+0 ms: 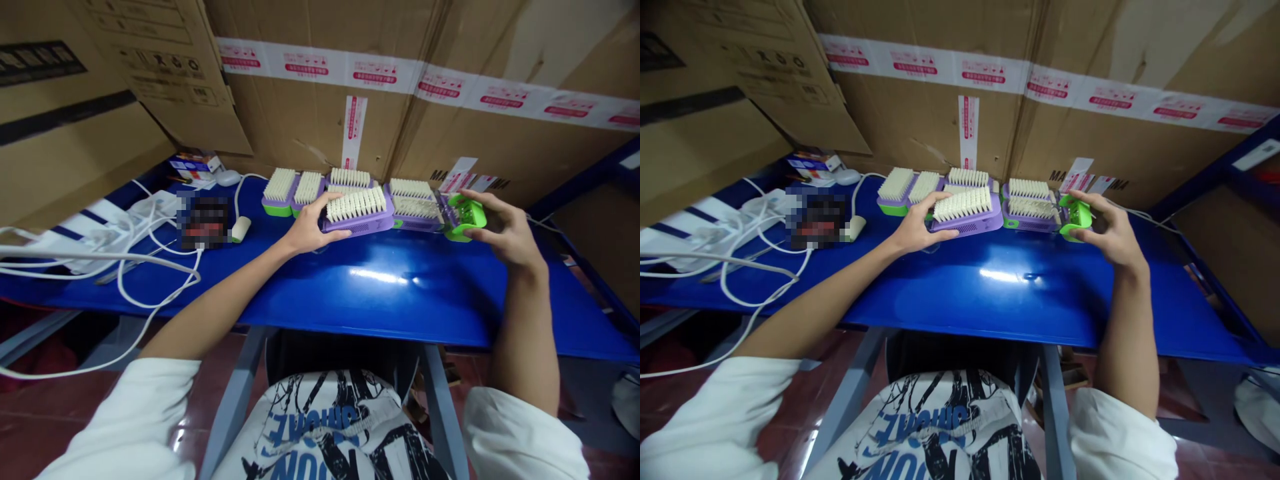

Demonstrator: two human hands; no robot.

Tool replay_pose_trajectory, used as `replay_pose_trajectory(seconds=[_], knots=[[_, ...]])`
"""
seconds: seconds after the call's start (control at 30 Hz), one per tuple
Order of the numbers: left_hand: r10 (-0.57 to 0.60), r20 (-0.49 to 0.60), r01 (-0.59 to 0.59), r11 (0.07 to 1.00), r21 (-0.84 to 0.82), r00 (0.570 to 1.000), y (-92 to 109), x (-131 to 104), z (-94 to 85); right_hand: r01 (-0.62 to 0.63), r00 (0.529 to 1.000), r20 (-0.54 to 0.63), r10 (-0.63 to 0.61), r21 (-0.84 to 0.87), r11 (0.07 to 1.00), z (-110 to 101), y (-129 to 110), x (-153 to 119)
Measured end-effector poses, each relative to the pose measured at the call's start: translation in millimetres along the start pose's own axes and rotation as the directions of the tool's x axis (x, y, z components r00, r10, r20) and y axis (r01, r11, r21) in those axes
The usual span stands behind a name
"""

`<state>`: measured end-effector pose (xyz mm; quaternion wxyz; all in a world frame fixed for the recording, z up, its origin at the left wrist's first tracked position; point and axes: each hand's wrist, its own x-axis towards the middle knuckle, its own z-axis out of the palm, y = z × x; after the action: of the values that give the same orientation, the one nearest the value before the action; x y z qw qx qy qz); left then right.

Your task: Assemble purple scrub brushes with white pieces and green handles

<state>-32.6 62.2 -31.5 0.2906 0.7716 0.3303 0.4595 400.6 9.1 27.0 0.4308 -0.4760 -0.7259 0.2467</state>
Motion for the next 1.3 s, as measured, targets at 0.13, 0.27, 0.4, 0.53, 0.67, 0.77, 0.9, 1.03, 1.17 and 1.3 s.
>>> replay_pose_trajectory(seconds=[0.13,0.27,0.4,0.53,0.67,0.77,0.9,1.03,1.17,1.3], knots=[[0.01,0.015,-0.01,1.0,0.003,1.0,1,-1,0.6,0.02,0.995,0.103,-0.01,-0.093,0.995,17,1,4],[0.039,0.044,-0.039,0.999,0.004,0.998,3,-2,3.1,0.053,0.983,0.177,-0.044,-0.043,0.998,43,4,7],[0.074,0.069,-0.074,0.997,0.002,0.995,4,-2,4.0,0.105,0.971,0.209,-0.115,0.06,0.993,74,1,6],[0.11,0.116,-0.108,0.994,-0.021,0.987,9,-3,3.9,0.101,0.977,0.172,-0.127,0.148,0.984,99,-4,2],[0.118,0.116,-0.11,0.991,-0.076,0.986,17,-4,5.8,0.061,0.985,0.144,-0.094,0.221,0.973,112,-5,1],[0.097,0.083,-0.086,0.989,-0.122,0.992,22,-6,8.3,0.048,0.991,0.108,-0.081,0.274,0.96,121,-6,0],[0.067,0.035,-0.061,0.986,-0.153,0.997,27,-8,13.3,0.016,0.999,0.043,-0.03,0.292,0.956,131,-12,-1],[0.099,-0.019,-0.1,0.982,-0.161,0.995,31,-10,17.9,0.059,0.997,-0.072,-0.04,0.288,0.956,131,-20,-4],[0.172,-0.066,-0.181,0.971,-0.154,0.983,26,-9,18.9,0.123,0.985,-0.147,-0.093,0.21,0.97,128,-23,-4],[0.258,-0.054,-0.262,0.961,-0.089,0.965,16,-7,19.3,0.107,0.99,-0.119,-0.069,0.351,0.93,131,-15,-1]])
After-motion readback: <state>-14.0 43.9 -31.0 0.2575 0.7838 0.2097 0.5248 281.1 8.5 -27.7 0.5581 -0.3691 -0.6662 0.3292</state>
